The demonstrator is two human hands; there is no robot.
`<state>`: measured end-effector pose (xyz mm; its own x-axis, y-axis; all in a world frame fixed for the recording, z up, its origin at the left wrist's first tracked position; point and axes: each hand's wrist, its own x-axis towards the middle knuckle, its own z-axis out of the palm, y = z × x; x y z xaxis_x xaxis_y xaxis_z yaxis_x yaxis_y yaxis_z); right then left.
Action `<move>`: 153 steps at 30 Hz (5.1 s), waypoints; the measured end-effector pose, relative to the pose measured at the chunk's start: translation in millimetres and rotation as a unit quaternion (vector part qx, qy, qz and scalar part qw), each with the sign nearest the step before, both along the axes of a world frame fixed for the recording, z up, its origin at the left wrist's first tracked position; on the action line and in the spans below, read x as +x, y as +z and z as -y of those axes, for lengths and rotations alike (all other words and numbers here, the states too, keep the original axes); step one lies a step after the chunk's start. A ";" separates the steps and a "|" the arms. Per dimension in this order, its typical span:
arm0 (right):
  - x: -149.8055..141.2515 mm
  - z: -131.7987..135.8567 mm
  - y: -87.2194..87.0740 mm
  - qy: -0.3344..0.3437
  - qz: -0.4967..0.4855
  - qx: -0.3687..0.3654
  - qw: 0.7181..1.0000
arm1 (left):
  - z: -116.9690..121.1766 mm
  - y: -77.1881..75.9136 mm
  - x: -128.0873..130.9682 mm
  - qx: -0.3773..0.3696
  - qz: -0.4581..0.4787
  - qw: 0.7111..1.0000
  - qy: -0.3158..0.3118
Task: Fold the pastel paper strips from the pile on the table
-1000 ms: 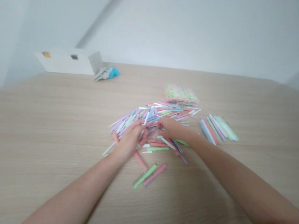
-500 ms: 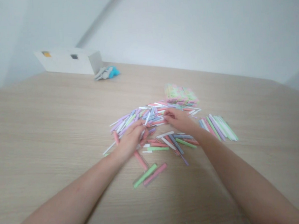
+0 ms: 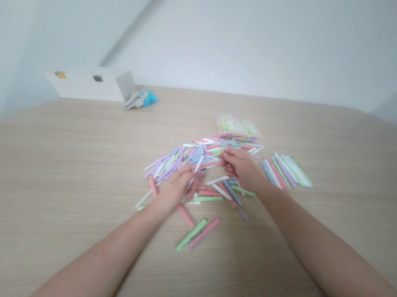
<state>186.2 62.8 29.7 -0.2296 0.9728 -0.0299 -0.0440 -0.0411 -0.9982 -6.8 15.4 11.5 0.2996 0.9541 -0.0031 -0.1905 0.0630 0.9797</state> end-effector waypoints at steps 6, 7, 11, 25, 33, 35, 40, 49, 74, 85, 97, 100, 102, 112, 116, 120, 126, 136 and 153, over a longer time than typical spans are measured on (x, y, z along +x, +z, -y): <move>-16.9 26.3 8.9 0.055 -0.106 -0.121 0.985 | 4.5 0.4 1.6 0.016 -0.033 0.997 -0.063; -19.2 30.4 10.3 0.062 -0.112 -0.129 0.983 | 4.7 -0.7 1.5 0.016 -0.039 0.997 -0.071; -26.0 41.0 8.6 0.064 -0.114 -0.094 0.987 | 4.6 -4.8 1.4 0.021 -0.056 0.994 -0.088; -14.4 38.6 9.8 -0.019 -0.118 -0.037 0.992 | 5.9 -3.5 2.1 0.019 -0.063 0.992 -0.109; 5.2 25.1 12.1 -0.087 -0.138 -0.004 0.987 | 4.4 -4.0 1.1 0.011 -0.083 0.991 -0.101; 8.5 20.0 5.4 -0.095 -0.142 -0.017 0.985 | 4.4 -4.6 0.9 0.010 -0.085 0.992 -0.096; 6.5 11.5 -20.8 -0.098 -0.128 -0.098 0.982 | 3.7 -6.5 0.4 0.008 -0.080 0.993 -0.085; 3.0 9.6 -31.7 -0.121 -0.134 -0.125 0.976 | 4.0 -3.4 0.6 -0.005 -0.065 0.995 -0.078; -18.6 32.8 2.1 -0.089 -0.349 -0.086 0.929 | 19.4 2.2 0.8 0.013 -0.112 0.961 -0.254; -19.4 35.6 7.8 -0.096 -0.253 -0.045 0.962 | 18.1 4.9 1.2 0.001 -0.096 0.964 -0.248; -1.7 45.1 9.4 -0.060 -0.151 -0.028 0.986 | 15.0 4.6 -1.6 -0.027 -0.106 0.970 -0.215; 3.2 46.4 7.1 -0.051 -0.137 -0.033 0.989 | 14.5 5.4 -1.8 -0.024 -0.112 0.970 -0.213; 6.5 47.6 5.1 -0.048 -0.140 -0.036 0.988 | 14.4 6.1 -2.0 -0.026 -0.119 0.969 -0.214; 14.6 54.2 -8.1 -0.032 -0.091 0.014 0.995 | 13.1 1.3 -4.3 -0.015 -0.131 0.968 -0.213; 17.1 53.3 -14.8 -0.048 -0.039 0.030 0.998 | 13.8 -0.3 -4.4 -0.025 -0.126 0.967 -0.221; 21.9 51.8 -11.4 -0.124 -0.089 0.046 0.987 | 12.7 1.4 -3.1 0.005 -0.099 0.975 -0.197; 22.4 55.3 -0.2 -0.155 -0.164 0.060 0.972 | 12.5 6.9 -2.2 0.000 -0.095 0.981 -0.170; 14.2 61.4 -2.4 -0.132 -0.142 0.065 0.979 | 11.8 5.9 -2.3 0.001 -0.082 0.979 -0.185; -1.7 69.5 -17.6 -0.039 -0.005 0.058 0.998 | 10.4 -5.2 -0.8 -0.003 -0.056 0.977 -0.204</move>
<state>184.5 -6.7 12.1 -0.1520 0.9846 0.0865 -0.0515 0.0795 -0.9955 -7.7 5.0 6.2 0.6530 0.7548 -0.0627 -0.0391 0.1163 0.9924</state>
